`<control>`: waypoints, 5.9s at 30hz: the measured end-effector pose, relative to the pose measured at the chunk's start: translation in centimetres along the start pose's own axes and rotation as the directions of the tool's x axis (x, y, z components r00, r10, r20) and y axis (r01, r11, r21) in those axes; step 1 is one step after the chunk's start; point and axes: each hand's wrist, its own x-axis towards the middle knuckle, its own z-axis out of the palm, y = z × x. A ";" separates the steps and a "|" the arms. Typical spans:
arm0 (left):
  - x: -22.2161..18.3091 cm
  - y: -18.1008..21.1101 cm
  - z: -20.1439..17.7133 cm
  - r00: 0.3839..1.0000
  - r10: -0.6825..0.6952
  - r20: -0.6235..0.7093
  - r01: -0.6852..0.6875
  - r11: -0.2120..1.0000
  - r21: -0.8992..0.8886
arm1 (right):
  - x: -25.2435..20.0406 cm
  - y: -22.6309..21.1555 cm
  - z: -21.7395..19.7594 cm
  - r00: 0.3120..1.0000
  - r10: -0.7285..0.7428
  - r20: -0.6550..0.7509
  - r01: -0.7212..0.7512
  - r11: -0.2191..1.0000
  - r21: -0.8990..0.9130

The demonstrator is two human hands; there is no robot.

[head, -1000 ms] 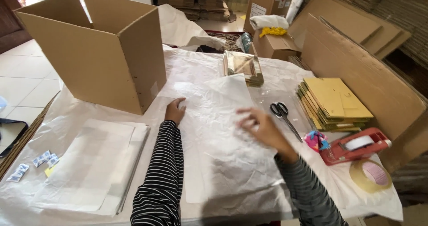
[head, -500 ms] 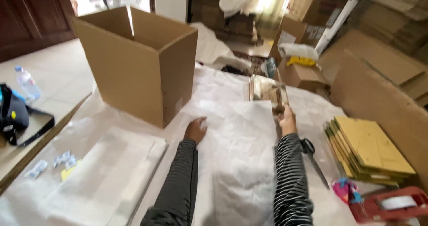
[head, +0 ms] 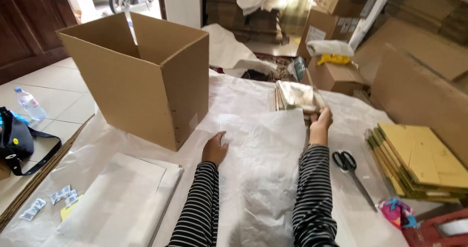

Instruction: A person carefully wraps a small picture frame in white tissue paper at a packaging station.

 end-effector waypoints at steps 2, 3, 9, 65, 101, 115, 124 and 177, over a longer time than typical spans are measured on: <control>-0.3 0.6 0.0 1.000 -0.019 0.004 0.019 1.000 0.004 | -2.7 -1.1 -0.9 0.998 -0.003 0.060 0.006 0.999 -0.051; -0.2 1.0 -0.3 0.999 -0.030 -0.014 0.030 1.000 0.004 | -4.1 -1.6 -0.7 0.990 -0.007 0.143 0.020 0.996 -0.092; -0.5 1.0 -0.4 1.000 -0.025 -0.003 0.025 0.999 0.047 | -7.3 -2.8 -0.7 0.962 0.060 0.268 -0.023 0.990 -0.140; 0.8 -1.1 1.0 0.998 0.023 -0.061 -0.020 0.999 0.043 | -2.4 2.3 -4.2 0.954 0.165 0.250 -0.233 0.933 0.275; 2.7 -3.4 2.9 0.983 0.140 -0.116 -0.128 0.986 0.108 | -31.9 -20.6 -10.6 0.620 -0.257 0.741 0.650 0.698 -0.302; 1.8 -3.3 2.4 0.975 0.189 -0.117 -0.172 0.975 0.143 | -31.7 -14.0 -25.0 0.752 0.204 0.626 0.280 0.762 -0.584; 1.5 -3.0 2.5 0.977 0.177 -0.121 -0.158 0.976 0.148 | -33.3 -12.8 -25.4 0.658 0.263 0.706 0.450 0.614 -0.649; -8.6 0.3 0.1 0.996 0.039 0.077 -0.046 0.994 0.099 | -32.2 -14.2 -25.0 0.562 0.053 0.825 0.823 0.059 -0.564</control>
